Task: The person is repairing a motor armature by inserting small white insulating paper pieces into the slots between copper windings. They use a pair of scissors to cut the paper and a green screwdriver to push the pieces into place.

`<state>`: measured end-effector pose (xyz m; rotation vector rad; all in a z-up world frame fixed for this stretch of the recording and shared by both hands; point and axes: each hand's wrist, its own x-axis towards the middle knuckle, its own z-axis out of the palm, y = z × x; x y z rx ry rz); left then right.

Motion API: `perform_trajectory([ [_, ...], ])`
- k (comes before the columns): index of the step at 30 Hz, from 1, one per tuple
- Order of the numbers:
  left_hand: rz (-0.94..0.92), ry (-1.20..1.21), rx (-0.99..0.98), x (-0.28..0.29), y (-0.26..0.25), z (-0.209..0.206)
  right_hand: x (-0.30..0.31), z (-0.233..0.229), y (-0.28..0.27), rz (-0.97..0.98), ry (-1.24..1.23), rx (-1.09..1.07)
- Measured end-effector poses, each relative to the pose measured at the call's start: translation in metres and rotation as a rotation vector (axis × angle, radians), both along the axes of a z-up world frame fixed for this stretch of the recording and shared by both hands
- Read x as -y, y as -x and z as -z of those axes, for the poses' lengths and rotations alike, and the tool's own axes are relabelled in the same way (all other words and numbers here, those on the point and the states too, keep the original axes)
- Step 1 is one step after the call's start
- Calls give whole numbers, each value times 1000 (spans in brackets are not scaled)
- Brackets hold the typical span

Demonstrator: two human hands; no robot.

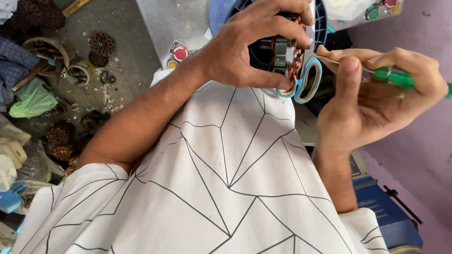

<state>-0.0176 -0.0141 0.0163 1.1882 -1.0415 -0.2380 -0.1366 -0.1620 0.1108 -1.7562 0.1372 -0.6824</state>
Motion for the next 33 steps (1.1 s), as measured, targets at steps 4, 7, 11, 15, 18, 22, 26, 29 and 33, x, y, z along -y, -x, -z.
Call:
perform_trajectory([
  [4, 68, 21, -29, -6, -3, 8, 30, -7, -6, -286, 171, -265],
  [7, 160, 37, -146, -11, -8, 14, 47, 1, -21, -465, 265, -323],
  [11, 233, 70, -239, -10, -8, 21, 64, 8, -39, -664, 74, -432],
  [15, 246, 63, -269, -10, -6, 25, 73, 13, -52, -738, -109, -577],
  [18, 254, 34, -297, -11, -6, 24, 77, 11, -57, -750, -15, -643],
  [22, 274, 22, -291, -10, -8, 19, 79, 8, -62, -794, 17, -670],
  [26, 237, -5, -259, -14, -12, 16, 72, 2, -68, -788, -20, -718],
  [29, 208, -11, -221, -15, -11, 16, 70, -3, -68, -722, -41, -794],
  [33, 205, -29, -242, -12, -15, 16, 66, -4, -74, -723, 42, -770],
])
